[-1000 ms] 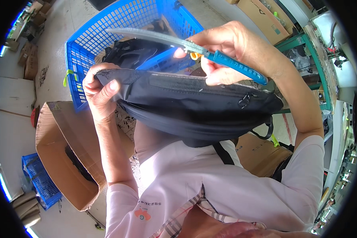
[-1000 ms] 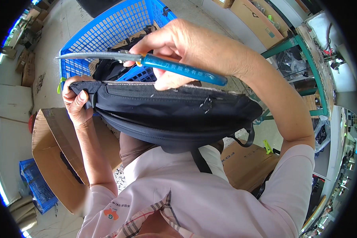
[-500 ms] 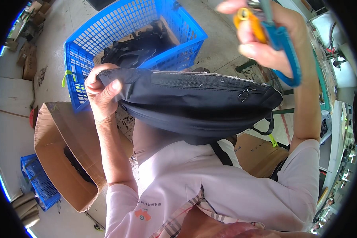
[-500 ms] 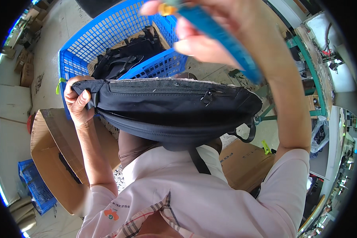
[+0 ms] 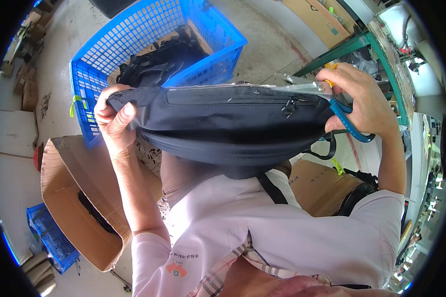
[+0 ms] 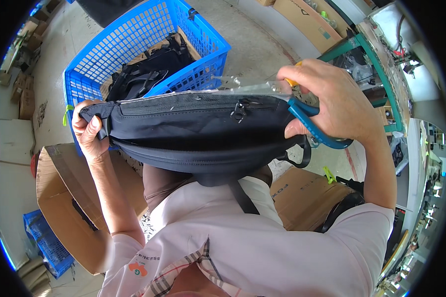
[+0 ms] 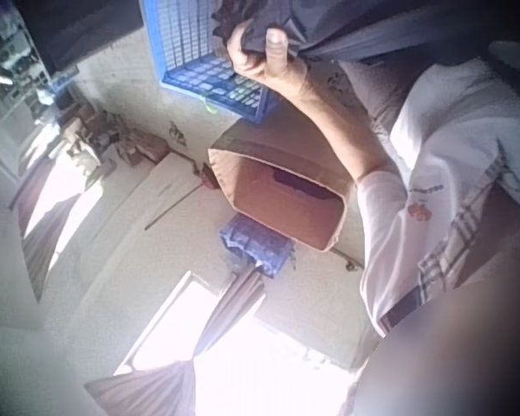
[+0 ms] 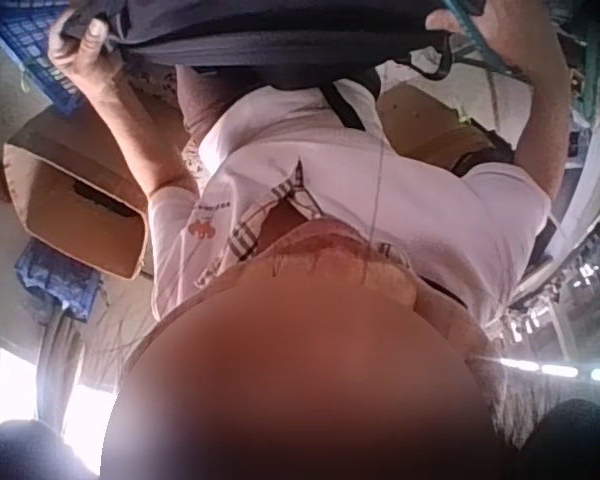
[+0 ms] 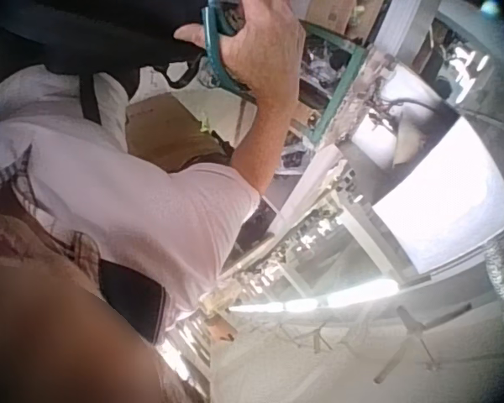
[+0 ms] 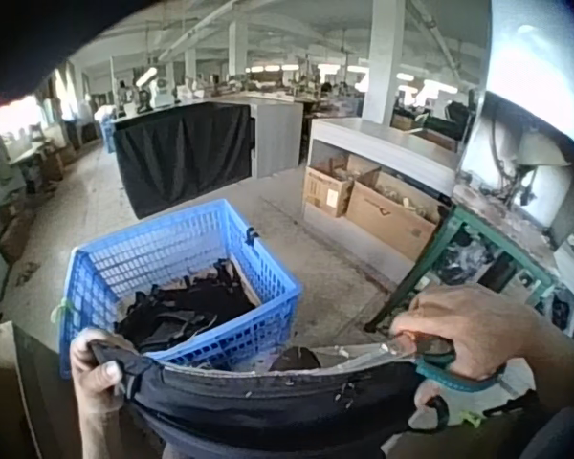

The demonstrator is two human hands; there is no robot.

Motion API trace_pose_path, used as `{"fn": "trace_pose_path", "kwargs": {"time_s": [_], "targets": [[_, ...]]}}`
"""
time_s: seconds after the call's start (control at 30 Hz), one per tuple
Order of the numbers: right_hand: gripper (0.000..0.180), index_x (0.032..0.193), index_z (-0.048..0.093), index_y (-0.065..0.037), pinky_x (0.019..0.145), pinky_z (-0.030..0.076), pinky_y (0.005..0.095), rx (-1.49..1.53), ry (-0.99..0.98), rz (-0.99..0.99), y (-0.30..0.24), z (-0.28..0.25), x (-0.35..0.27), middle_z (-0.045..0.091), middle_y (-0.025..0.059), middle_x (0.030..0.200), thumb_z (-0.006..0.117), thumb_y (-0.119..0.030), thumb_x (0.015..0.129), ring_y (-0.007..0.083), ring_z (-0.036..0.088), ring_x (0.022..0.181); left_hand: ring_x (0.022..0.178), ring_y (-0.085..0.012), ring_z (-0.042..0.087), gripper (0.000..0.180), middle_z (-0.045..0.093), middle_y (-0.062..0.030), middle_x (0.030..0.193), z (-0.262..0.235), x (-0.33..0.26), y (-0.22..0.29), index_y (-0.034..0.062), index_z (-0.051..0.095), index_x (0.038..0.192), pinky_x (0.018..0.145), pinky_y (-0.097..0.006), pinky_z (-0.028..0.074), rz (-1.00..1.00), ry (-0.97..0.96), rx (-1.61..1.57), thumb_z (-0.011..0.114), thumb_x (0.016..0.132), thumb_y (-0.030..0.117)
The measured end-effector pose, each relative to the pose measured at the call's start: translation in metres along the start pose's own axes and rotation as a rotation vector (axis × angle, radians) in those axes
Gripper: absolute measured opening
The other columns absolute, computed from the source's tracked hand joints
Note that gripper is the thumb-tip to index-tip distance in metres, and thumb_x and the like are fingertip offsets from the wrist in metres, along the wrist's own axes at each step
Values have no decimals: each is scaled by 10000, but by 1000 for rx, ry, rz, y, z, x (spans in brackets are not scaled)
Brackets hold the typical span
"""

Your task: Trimming excess thread or material from black backpacks using scissors in a workshop environment.

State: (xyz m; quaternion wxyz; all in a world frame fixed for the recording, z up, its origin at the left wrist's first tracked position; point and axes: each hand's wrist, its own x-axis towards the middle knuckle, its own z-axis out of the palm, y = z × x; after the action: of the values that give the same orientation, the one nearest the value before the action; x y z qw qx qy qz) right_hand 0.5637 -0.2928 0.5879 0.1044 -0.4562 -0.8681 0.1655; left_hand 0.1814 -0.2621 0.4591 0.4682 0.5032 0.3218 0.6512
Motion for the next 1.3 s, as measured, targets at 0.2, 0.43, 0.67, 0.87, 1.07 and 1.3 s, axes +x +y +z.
{"fn": "trace_pose_path", "kwargs": {"time_s": [0.2, 0.43, 0.67, 0.87, 1.07, 1.3], "targets": [[682, 990, 513, -50, 588, 398, 293, -50, 70, 32, 15, -6, -25, 481, 47, 739, 769, -380, 452, 204, 464, 640, 784, -175, 546, 443, 574, -91, 865, -1, 0, -2, -5, 541, 933, 767, -279, 416, -4, 11, -45, 764, 579, 137], [699, 992, 515, -36, 533, 376, 288, -179, 52, -78, 31, 2, -34, 486, 40, 708, 732, -457, 477, 178, 473, 596, 768, -147, 537, 359, 576, -68, 848, 8, 4, 0, -1, 571, 899, 719, -246, 421, -15, 13, 39, 714, 590, 112], [776, 1033, 516, -1, 493, 332, 250, 66, 127, 18, 8, 11, -3, 425, 16, 634, 700, -550, 517, 125, 394, 530, 773, -119, 528, 362, 577, -38, 829, 26, 3, 19, 27, 568, 939, 728, -222, 403, -99, 4, -24, 706, 615, 109], [743, 1039, 500, -17, 546, 359, 261, 216, 151, -52, -37, 26, 54, 448, 27, 719, 739, -498, 525, 130, 415, 617, 758, -113, 535, 349, 585, -43, 828, 31, 0, 30, 7, 564, 908, 715, -221, 419, -99, 33, 20, 738, 613, 74], [543, 908, 494, -51, 596, 401, 349, 32, 32, -204, -61, 34, 87, 511, 77, 733, 774, -325, 532, 239, 500, 650, 729, -105, 539, 330, 588, -24, 786, 25, -5, 33, 21, 568, 903, 692, -220, 426, -103, 49, 6, 727, 614, 39], [676, 998, 494, -10, 563, 395, 315, -11, -22, -269, -64, 40, 97, 492, 70, 779, 743, -423, 523, 192, 457, 619, 715, -101, 541, 321, 590, -26, 782, 23, -5, 32, 18, 565, 903, 681, -220, 430, -114, 46, 5, 720, 623, 33]]}}
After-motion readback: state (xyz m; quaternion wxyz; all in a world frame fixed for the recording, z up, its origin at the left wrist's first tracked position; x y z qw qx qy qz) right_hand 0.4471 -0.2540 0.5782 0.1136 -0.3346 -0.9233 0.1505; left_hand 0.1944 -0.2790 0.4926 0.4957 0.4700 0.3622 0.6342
